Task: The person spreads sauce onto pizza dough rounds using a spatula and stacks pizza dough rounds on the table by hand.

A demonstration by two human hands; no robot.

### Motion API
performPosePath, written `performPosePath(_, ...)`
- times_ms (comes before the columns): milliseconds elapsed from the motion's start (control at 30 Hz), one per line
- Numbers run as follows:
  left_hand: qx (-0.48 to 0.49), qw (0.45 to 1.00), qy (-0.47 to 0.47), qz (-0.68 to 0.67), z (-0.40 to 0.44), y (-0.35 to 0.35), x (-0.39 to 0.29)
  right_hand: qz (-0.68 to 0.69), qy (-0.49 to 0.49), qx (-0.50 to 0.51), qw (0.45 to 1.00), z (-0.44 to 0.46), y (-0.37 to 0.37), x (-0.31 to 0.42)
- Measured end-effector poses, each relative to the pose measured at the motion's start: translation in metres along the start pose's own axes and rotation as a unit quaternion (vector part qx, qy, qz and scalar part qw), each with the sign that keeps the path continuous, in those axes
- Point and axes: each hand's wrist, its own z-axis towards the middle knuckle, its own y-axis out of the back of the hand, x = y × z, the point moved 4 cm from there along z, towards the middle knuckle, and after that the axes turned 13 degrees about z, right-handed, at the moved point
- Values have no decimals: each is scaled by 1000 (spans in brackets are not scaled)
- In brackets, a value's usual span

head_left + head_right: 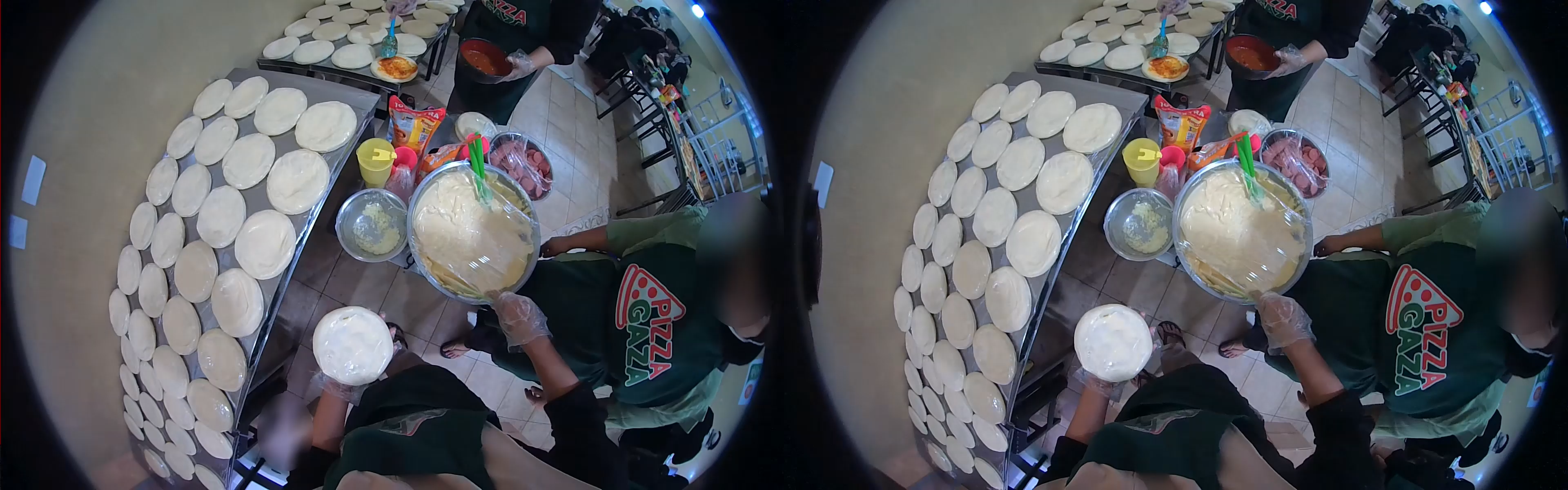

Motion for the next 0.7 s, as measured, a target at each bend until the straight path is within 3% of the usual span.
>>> performPosePath(67,-1,998,15,-60,10,-11,4,-4,21,0,1000,9,-7,2)
performPosePath(133,39,997,-10,59,16,-29,8,-19,15,-33,999,19,-28,-3)
performPosePath(267,41,997,-22,57,26,-31,7,0,5,-1,1000,29,-56,-28)
performPosePath(367,62,997,38,-13,29,-26,9,101,-22,10,995,30,-75,-56)
performPosePath(433,19,1000,5,-22,33,-15,7,89,7,12,996,27,-56,-46)
performPosePath(533,27,1000,9,1,44,1,2,138,80,-58,985,17,-40,-46)
performPosePath(667,56,998,30,-10,60,12,3,90,90,-65,990,9,-30,-47)
performPosePath(700,44,998,42,-14,65,22,2,192,125,-105,968,9,-23,-44)
